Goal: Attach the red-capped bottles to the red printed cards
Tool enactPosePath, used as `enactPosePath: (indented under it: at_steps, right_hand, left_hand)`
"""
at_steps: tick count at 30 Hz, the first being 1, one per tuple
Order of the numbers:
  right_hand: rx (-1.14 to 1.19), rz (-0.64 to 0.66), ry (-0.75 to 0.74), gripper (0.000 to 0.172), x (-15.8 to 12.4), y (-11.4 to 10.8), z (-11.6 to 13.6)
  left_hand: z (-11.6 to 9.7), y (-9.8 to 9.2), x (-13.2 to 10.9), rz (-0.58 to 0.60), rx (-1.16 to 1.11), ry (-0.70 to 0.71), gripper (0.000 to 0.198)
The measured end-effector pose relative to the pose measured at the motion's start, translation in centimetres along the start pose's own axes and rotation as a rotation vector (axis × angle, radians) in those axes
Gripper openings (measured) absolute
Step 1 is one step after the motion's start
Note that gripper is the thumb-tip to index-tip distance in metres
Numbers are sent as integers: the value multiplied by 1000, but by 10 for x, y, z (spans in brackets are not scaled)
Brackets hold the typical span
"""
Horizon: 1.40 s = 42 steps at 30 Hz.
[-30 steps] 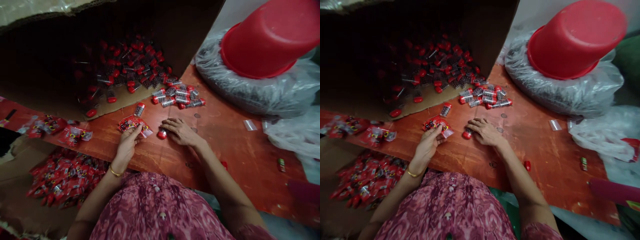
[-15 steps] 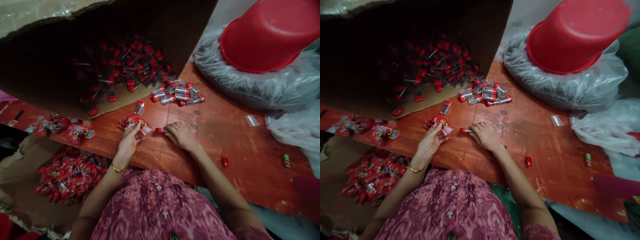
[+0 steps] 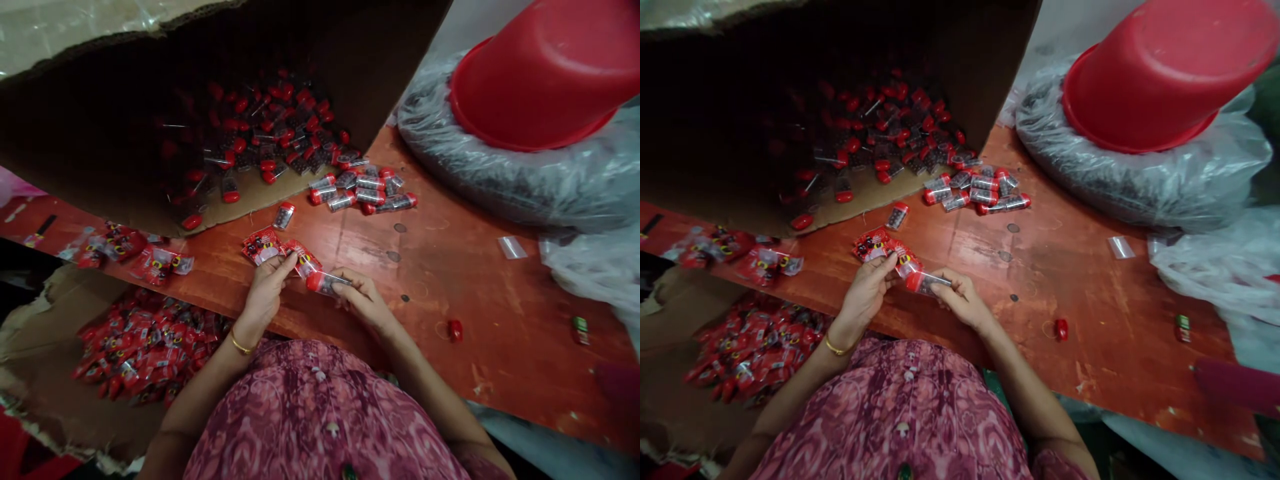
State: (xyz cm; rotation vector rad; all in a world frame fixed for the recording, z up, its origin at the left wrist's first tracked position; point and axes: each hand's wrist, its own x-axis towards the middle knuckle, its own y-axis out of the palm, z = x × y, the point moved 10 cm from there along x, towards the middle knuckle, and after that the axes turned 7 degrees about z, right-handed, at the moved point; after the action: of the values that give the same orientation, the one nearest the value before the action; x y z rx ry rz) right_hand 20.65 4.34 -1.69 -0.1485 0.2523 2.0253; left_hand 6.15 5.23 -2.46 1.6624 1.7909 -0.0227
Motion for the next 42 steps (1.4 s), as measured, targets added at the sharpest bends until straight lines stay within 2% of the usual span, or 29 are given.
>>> enactPosePath:
  at_steps: [5, 12, 14, 17, 19, 26, 30, 34, 38, 42]
  right_hand:
    - [31, -53, -15, 30, 2, 0, -4]
    - [-14, -79, -86, 30, 3, 8, -1]
    - [-20, -138, -121, 30, 4, 7, -1]
    - [-1, -311, -168, 31, 6, 0, 1]
    - [-1, -359, -181, 30, 8, -2, 3]
    - [-95, -264, -265, 26, 11, 5, 16]
    - [-52, -316, -284, 26, 12, 7, 13]
    - [74, -402, -255, 28, 14, 6, 9]
    - [73, -363, -258, 29, 15, 11, 14]
    - [19, -341, -290, 30, 15, 14, 20]
  left_hand:
    - [1, 2, 1, 24, 21, 19, 33]
    - [-1, 12, 2, 59, 7, 173, 32]
    - [6, 15, 2, 59, -12, 153, 32]
    - [16, 21, 0, 66, -68, 136, 35]
    - [16, 21, -1, 63, -99, 156, 36]
    - [-2, 21, 13, 163, -16, 191, 42]
    - [-2, 21, 17, 100, 82, 236, 41]
    - [5, 25, 8, 37, 69, 308, 37]
    - [0, 28, 5, 96, 78, 339, 36]
    - [-2, 21, 15, 91, 136, 272, 35]
